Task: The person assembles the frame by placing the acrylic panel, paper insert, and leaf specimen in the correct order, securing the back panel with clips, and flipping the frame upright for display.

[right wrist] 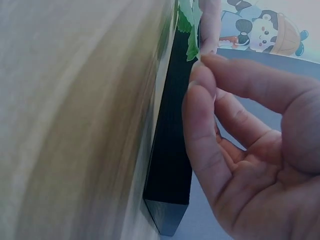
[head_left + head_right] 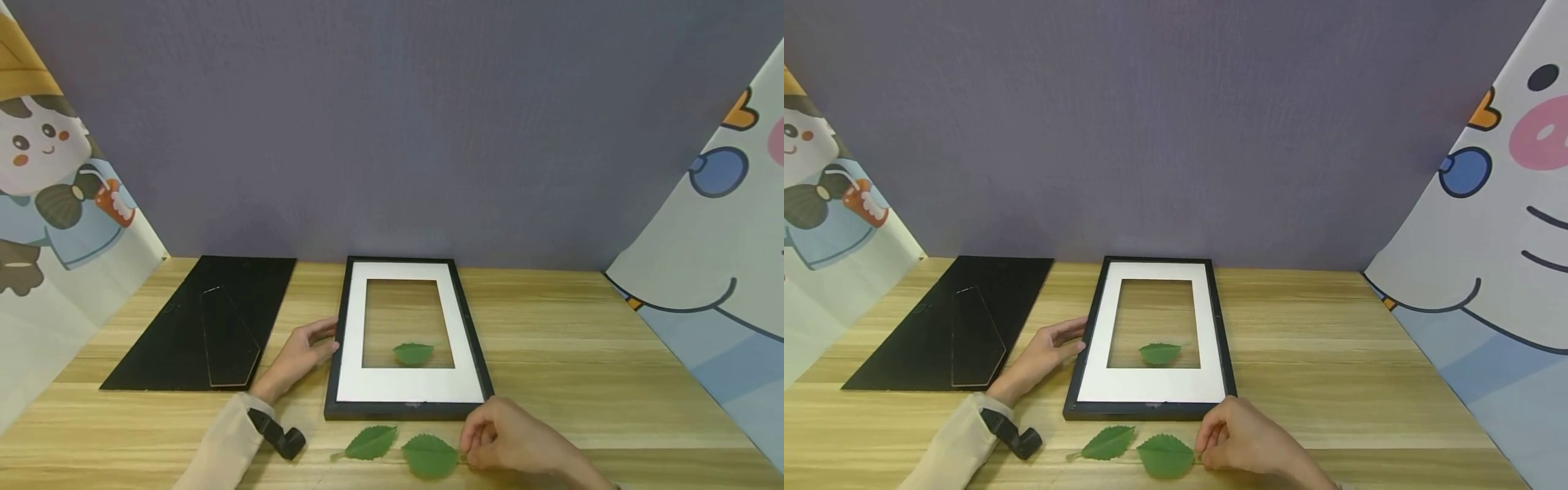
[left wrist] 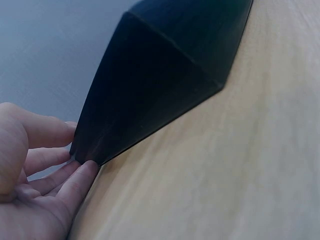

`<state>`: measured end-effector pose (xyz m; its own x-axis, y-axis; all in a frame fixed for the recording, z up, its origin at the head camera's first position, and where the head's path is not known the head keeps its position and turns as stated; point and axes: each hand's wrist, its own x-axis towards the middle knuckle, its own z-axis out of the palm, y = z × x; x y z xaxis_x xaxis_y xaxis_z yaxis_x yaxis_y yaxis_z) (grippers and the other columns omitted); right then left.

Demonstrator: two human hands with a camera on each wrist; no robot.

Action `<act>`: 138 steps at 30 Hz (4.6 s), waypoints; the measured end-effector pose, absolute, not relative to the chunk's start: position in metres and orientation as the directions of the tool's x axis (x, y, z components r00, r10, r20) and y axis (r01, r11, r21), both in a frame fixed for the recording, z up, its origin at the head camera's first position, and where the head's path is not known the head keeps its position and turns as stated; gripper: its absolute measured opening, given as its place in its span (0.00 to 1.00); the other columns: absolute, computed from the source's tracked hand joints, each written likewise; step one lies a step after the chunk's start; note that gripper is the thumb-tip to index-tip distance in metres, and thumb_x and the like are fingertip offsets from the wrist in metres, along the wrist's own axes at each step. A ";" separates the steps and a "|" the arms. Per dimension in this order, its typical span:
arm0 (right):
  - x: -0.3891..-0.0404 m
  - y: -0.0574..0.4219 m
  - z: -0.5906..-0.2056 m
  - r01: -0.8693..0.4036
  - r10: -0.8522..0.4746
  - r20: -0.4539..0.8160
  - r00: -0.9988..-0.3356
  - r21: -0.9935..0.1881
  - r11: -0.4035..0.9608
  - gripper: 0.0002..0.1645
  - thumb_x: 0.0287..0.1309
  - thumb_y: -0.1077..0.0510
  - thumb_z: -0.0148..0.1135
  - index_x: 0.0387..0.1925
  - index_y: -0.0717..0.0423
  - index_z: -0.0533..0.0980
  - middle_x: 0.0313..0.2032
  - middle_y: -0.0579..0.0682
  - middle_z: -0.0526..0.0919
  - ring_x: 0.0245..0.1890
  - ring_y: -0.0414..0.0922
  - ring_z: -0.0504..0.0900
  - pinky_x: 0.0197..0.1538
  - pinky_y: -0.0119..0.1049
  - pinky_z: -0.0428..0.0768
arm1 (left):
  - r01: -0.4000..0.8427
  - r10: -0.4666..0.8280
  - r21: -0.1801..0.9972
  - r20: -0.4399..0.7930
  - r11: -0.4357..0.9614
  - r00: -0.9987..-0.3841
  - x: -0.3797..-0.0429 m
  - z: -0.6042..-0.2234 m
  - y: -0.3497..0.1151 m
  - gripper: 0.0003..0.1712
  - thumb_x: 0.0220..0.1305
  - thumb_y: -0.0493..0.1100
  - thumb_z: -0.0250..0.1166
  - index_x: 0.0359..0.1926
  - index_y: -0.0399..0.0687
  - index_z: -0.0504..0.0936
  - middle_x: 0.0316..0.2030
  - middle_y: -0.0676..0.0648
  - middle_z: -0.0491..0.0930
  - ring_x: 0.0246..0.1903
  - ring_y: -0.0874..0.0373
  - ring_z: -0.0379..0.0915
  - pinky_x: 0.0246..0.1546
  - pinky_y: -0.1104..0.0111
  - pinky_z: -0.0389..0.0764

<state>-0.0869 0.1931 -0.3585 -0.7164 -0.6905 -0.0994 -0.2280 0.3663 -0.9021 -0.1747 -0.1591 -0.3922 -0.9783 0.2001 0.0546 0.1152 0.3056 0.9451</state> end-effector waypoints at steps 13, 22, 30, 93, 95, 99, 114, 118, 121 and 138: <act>-0.091 0.196 -0.349 -0.240 -0.667 -0.100 -0.738 -0.885 0.399 0.03 0.48 0.66 0.67 0.27 0.57 0.81 0.19 0.38 0.76 0.20 0.29 0.72 0.22 0.25 0.73 | 0.118 0.189 0.941 0.060 0.317 -0.980 -0.176 -0.394 -0.159 0.29 0.63 0.32 0.59 0.65 0.29 0.65 0.58 0.29 0.72 0.60 0.39 0.68 0.55 0.65 0.77; -0.101 0.194 -0.341 -0.242 -0.644 -0.112 -0.757 -0.867 0.435 0.03 0.48 0.66 0.66 0.28 0.56 0.81 0.21 0.40 0.77 0.21 0.31 0.73 0.23 0.27 0.74 | 0.129 0.204 0.944 0.068 0.304 -0.977 -0.175 -0.394 -0.158 0.30 0.63 0.33 0.60 0.65 0.28 0.65 0.59 0.29 0.71 0.60 0.38 0.67 0.55 0.63 0.77; -0.112 0.193 -0.336 -0.296 -0.646 -0.059 -0.761 -0.854 0.427 0.03 0.48 0.68 0.65 0.28 0.59 0.80 0.22 0.43 0.79 0.23 0.32 0.74 0.26 0.28 0.76 | 0.122 0.193 0.940 0.062 0.317 -0.979 -0.177 -0.395 -0.159 0.30 0.63 0.32 0.59 0.65 0.29 0.65 0.59 0.30 0.71 0.61 0.38 0.67 0.56 0.61 0.76; -0.191 0.181 -0.338 -0.182 -0.481 -0.081 -0.873 -0.860 0.476 0.10 0.54 0.68 0.61 0.36 0.75 0.77 0.26 0.52 0.79 0.25 0.42 0.75 0.29 0.31 0.78 | 0.101 0.193 0.957 0.048 0.273 -0.980 -0.176 -0.397 -0.158 0.30 0.62 0.33 0.60 0.65 0.30 0.66 0.58 0.30 0.72 0.60 0.39 0.68 0.52 0.68 0.78; -0.192 0.181 -0.339 -0.179 -0.472 -0.079 -0.878 -0.860 0.478 0.10 0.54 0.69 0.61 0.36 0.75 0.77 0.26 0.52 0.79 0.25 0.42 0.75 0.29 0.31 0.78 | 0.093 0.189 0.958 0.042 0.272 -0.981 -0.176 -0.398 -0.157 0.30 0.62 0.32 0.60 0.65 0.31 0.66 0.58 0.31 0.72 0.60 0.40 0.68 0.52 0.68 0.78; -0.196 0.180 -0.343 -0.193 -0.455 -0.058 -0.889 -0.853 0.486 0.09 0.54 0.69 0.60 0.36 0.74 0.77 0.25 0.52 0.80 0.24 0.41 0.75 0.28 0.31 0.78 | 0.089 0.184 0.958 0.039 0.273 -0.982 -0.177 -0.398 -0.157 0.30 0.62 0.32 0.60 0.65 0.31 0.66 0.58 0.31 0.72 0.60 0.40 0.67 0.53 0.66 0.77; -0.205 0.178 -0.350 -0.188 -0.385 -0.035 -0.922 -0.829 0.527 0.08 0.53 0.68 0.62 0.35 0.70 0.79 0.22 0.49 0.79 0.23 0.41 0.74 0.26 0.31 0.76 | 0.108 0.185 0.951 0.055 0.291 -0.981 -0.177 -0.397 -0.158 0.30 0.62 0.33 0.60 0.65 0.30 0.65 0.59 0.31 0.71 0.61 0.39 0.67 0.55 0.65 0.77; -0.205 0.177 -0.353 -0.192 -0.371 -0.018 -0.929 -0.832 0.521 0.09 0.53 0.66 0.64 0.34 0.71 0.79 0.21 0.49 0.79 0.22 0.40 0.74 0.26 0.30 0.75 | 0.115 0.189 0.949 0.061 0.294 -0.980 -0.177 -0.397 -0.159 0.30 0.62 0.33 0.60 0.65 0.29 0.65 0.59 0.30 0.71 0.61 0.39 0.67 0.56 0.64 0.76; -0.205 0.176 -0.356 -0.183 -0.350 -0.013 -0.937 -0.833 0.522 0.09 0.53 0.65 0.65 0.34 0.71 0.80 0.21 0.49 0.80 0.22 0.40 0.74 0.26 0.31 0.75 | 0.117 0.187 0.948 0.062 0.295 -0.980 -0.177 -0.397 -0.158 0.30 0.62 0.33 0.60 0.64 0.29 0.66 0.59 0.30 0.71 0.60 0.39 0.67 0.55 0.66 0.77; -0.205 0.168 -0.367 -0.160 -0.251 0.018 -0.968 -0.814 0.559 0.07 0.53 0.65 0.65 0.33 0.68 0.81 0.25 0.52 0.83 0.23 0.39 0.79 0.29 0.31 0.80 | 0.116 0.188 0.947 0.061 0.299 -0.980 -0.175 -0.396 -0.159 0.30 0.62 0.33 0.60 0.64 0.29 0.66 0.59 0.30 0.72 0.60 0.39 0.68 0.53 0.69 0.77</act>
